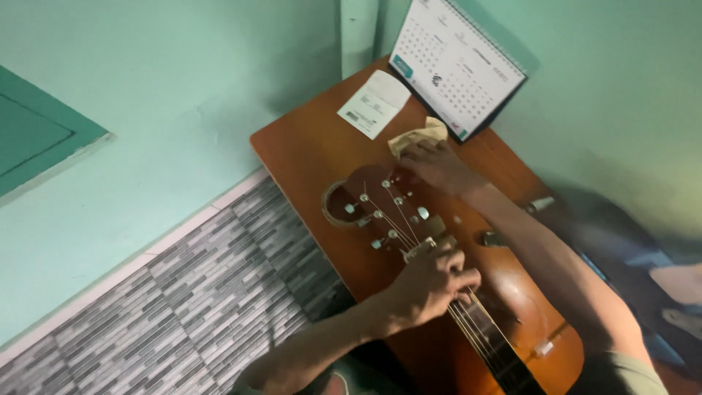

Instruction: The person changes the strings on an acoustic guitar. They use a red string winder to loosen and remove the old strings from the tuning pegs, then thread new strings through the pegs and wind them to secure them.

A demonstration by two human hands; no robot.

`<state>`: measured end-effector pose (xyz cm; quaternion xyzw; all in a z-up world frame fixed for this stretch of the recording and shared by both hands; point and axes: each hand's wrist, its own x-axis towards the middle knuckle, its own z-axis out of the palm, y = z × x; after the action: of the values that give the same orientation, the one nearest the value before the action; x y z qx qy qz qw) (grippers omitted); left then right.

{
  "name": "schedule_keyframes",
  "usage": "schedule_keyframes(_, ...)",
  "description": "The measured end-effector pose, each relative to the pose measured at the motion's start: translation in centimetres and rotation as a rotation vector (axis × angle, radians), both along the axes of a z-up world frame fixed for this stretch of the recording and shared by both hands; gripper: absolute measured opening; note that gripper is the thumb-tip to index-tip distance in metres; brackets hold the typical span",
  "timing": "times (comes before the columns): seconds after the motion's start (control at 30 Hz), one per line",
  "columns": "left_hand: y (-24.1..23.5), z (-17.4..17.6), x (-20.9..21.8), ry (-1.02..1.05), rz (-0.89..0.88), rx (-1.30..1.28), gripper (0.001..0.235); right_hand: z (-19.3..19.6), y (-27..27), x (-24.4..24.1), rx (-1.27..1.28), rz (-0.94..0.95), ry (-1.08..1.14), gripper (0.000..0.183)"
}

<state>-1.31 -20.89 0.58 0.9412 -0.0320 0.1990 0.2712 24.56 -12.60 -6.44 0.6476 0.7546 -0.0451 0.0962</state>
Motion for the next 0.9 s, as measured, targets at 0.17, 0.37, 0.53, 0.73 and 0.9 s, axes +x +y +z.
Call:
schedule_keyframes(0.17, 0.3, 0.0, -0.2, 0.013, 0.014, -0.005, 0.024, 0.7, 1.8, 0.5, 0.125, 0.148, 0.25, 0.041)
schedule_keyframes(0.37, 0.4, 0.2, -0.1, -0.064, 0.051, 0.006, 0.024, 6.7, 1.1, -0.1, -0.154, -0.097, 0.764, 0.025)
schedule_keyframes(0.53, 0.8, 0.6, -0.2, -0.014, 0.024, -0.013, 0.023, 10.6, -0.7, -1.9, -0.532, -0.39, 0.546, 0.042)
schedule_keyframes(0.73, 0.6, -0.2, -0.1, -0.031, 0.021, -0.043, 0.023, 7.0, 1.6, -1.1, -0.083, -0.303, 0.776, 0.035)
schedule_keyframes(0.9, 0.2, -0.6, -0.4, -0.049, 0.053, 0.004, 0.028, 6.4, 0.9, 1.1, -0.632, -0.233, 0.742, 0.037)
